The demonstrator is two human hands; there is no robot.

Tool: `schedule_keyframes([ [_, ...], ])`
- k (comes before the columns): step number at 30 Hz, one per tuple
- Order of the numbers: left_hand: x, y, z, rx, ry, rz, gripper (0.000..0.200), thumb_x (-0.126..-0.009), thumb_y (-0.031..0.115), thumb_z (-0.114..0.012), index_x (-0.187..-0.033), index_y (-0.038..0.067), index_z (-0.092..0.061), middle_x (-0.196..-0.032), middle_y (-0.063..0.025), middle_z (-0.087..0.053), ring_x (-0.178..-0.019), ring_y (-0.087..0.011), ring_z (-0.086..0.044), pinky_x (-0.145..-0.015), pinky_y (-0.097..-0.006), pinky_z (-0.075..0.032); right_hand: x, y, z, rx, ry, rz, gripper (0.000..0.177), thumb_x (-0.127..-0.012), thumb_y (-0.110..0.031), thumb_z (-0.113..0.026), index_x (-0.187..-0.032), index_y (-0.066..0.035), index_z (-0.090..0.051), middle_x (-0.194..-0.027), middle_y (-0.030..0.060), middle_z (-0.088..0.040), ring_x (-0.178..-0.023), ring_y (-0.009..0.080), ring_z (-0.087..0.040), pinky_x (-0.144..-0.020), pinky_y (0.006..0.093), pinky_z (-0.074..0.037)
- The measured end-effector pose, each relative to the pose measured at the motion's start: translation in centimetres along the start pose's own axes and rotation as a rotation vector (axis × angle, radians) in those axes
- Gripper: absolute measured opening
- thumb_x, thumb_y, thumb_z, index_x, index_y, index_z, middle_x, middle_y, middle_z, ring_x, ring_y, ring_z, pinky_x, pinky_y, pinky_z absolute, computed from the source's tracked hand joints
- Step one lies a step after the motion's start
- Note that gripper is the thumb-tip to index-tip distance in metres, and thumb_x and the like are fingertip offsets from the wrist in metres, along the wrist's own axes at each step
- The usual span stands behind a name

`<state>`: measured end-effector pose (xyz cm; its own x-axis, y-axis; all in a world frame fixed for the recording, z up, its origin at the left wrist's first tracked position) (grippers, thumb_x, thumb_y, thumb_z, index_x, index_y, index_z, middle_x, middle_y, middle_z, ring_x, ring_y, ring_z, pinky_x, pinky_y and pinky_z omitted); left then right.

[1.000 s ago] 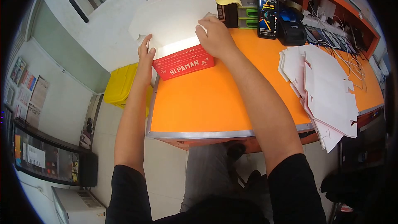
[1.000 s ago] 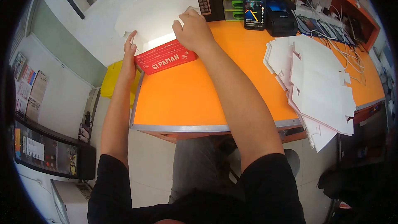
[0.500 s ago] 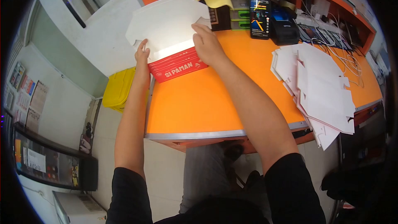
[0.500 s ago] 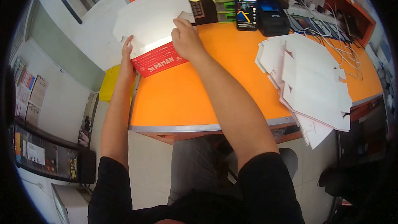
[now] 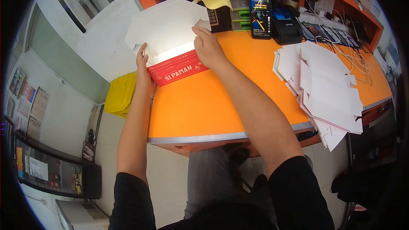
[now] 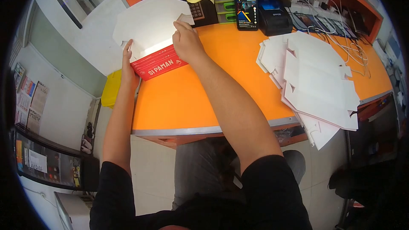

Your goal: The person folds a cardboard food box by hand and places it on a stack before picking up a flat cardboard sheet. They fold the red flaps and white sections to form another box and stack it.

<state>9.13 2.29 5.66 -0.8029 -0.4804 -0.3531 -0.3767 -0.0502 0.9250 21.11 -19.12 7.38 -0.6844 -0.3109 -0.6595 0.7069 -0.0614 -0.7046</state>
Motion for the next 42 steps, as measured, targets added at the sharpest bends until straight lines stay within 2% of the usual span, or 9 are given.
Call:
schedule_keyframes([
  [6,2.1,1.8,-1.7,-0.035,-0.06,-0.15,0.075,-0.103,0.057,-0.044,-0.162,0.015,-0.025,-0.164,-0.0147,-0.029,-0.15,-0.031,-0.034,-0.119,-0.0462,-0.036,0.4,0.7,-0.6,-0.203,-0.041,-0.049,0.05,-0.107,-0.028,-0.039,-0.146,0.001,-0.052,-0.154,0.0235,-0.046,-0.145,0.0383,-0.042,-0.121,0.0413,-0.032],
  [9,2.6,2.1,-1.5,-0.311,-0.134,-0.295,0.085,-0.104,0.069,-0.033,-0.162,0.009,-0.021,-0.164,-0.0177,-0.026,-0.154,-0.0307,-0.024,-0.125,-0.0445,-0.02,0.8,0.7,-0.9,-0.304,-0.129,-0.046,0.057,-0.11,-0.036,-0.039,-0.154,0.0,-0.041,-0.161,0.0237,-0.037,-0.152,0.0371,-0.032,-0.124,0.0395,-0.027],
  [12,3.2,2.8,-0.8,-0.464,-0.138,-0.369,0.083,-0.105,0.066,-0.033,-0.162,0.007,-0.02,-0.164,-0.0203,-0.027,-0.152,-0.0327,-0.026,-0.124,-0.0444,-0.022,1.0,0.6,-1.2,-0.342,-0.145,-0.044,0.064,-0.111,-0.04,-0.039,-0.161,-0.002,-0.027,-0.167,0.0244,-0.025,-0.157,0.0363,-0.021,-0.126,0.0385,-0.021],
  [13,3.3,2.8,-0.7,-0.514,-0.143,-0.391,0.082,-0.106,0.065,-0.033,-0.162,0.006,-0.02,-0.163,-0.0212,-0.027,-0.152,-0.0334,-0.027,-0.124,-0.0444,-0.022,1.0,0.5,-1.1,-0.395,-0.197,-0.045,0.075,-0.109,-0.043,-0.045,-0.165,-0.005,-0.012,-0.169,0.0255,-0.016,-0.159,0.0362,-0.013,-0.127,0.0391,-0.018],
  [19,2.7,2.1,-0.6,-0.605,-0.153,-0.429,0.076,-0.108,0.06,-0.03,-0.161,0.006,-0.022,-0.159,-0.0241,-0.035,-0.148,-0.0353,-0.035,-0.121,-0.0434,-0.027,2.0,0.4,-0.8,-0.29,-0.306,-0.074,0.098,-0.102,-0.046,-0.061,-0.165,-0.006,0.001,-0.169,0.0256,-0.016,-0.158,0.0366,-0.017,-0.126,0.0406,-0.023],
  [28,1.9,1.0,0.0,-0.526,-0.088,-0.296,0.075,-0.108,0.062,-0.024,-0.16,0.009,-0.026,-0.155,-0.0234,-0.044,-0.143,-0.0341,-0.043,-0.118,-0.0413,-0.033,1.9,0.5,-1.2,-0.178,-0.255,-0.105,0.095,-0.101,-0.05,-0.06,-0.162,0.002,-0.01,-0.164,0.0296,-0.026,-0.153,0.039,-0.03,-0.123,0.0411,-0.029],
  [34,1.8,0.8,-0.3,-0.454,-0.112,-0.311,0.085,-0.104,0.069,-0.023,-0.165,0.012,-0.014,-0.159,-0.021,-0.037,-0.145,-0.0304,-0.042,-0.118,-0.041,-0.036,1.9,0.0,-1.0,-0.196,-0.216,-0.032,0.105,-0.096,-0.048,-0.069,-0.163,0.001,-0.006,-0.163,0.031,-0.028,-0.152,0.0402,-0.03,-0.122,0.0423,-0.031],
  [38,1.6,0.1,0.6,-0.492,-0.058,-0.285,0.091,-0.102,0.072,-0.023,-0.165,0.008,-0.009,-0.161,-0.025,-0.034,-0.146,-0.0359,-0.042,-0.119,-0.0411,-0.034,2.9,-0.6,-0.7,-0.174,-0.292,0.012,0.106,-0.095,-0.041,-0.074,-0.164,-0.004,-0.003,-0.163,0.0308,-0.027,-0.152,0.0368,-0.032,-0.123,0.0409,-0.03],
  [42,1.4,-0.7,1.1,-0.419,-0.123,-0.205,0.1,-0.097,0.053,-0.063,-0.164,0.006,-0.006,-0.155,-0.0259,-0.041,-0.139,-0.0338,-0.05,-0.112,-0.041,-0.043,2.7,0.2,-1.0,-0.172,-0.328,-0.068,0.11,-0.093,-0.037,-0.077,-0.164,-0.004,0.0,-0.163,0.0305,-0.027,-0.152,0.0365,-0.032,-0.123,0.0409,-0.03],
])
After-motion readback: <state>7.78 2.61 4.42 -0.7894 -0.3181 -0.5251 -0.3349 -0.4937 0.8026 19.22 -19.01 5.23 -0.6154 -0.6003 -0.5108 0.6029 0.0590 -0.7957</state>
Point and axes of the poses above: each hand's wrist, its own x-axis away from the middle knuckle, its own z-axis out of the back of the hand, y = z × x, the point moved 7 cm from there along -x, towards the middle knuckle
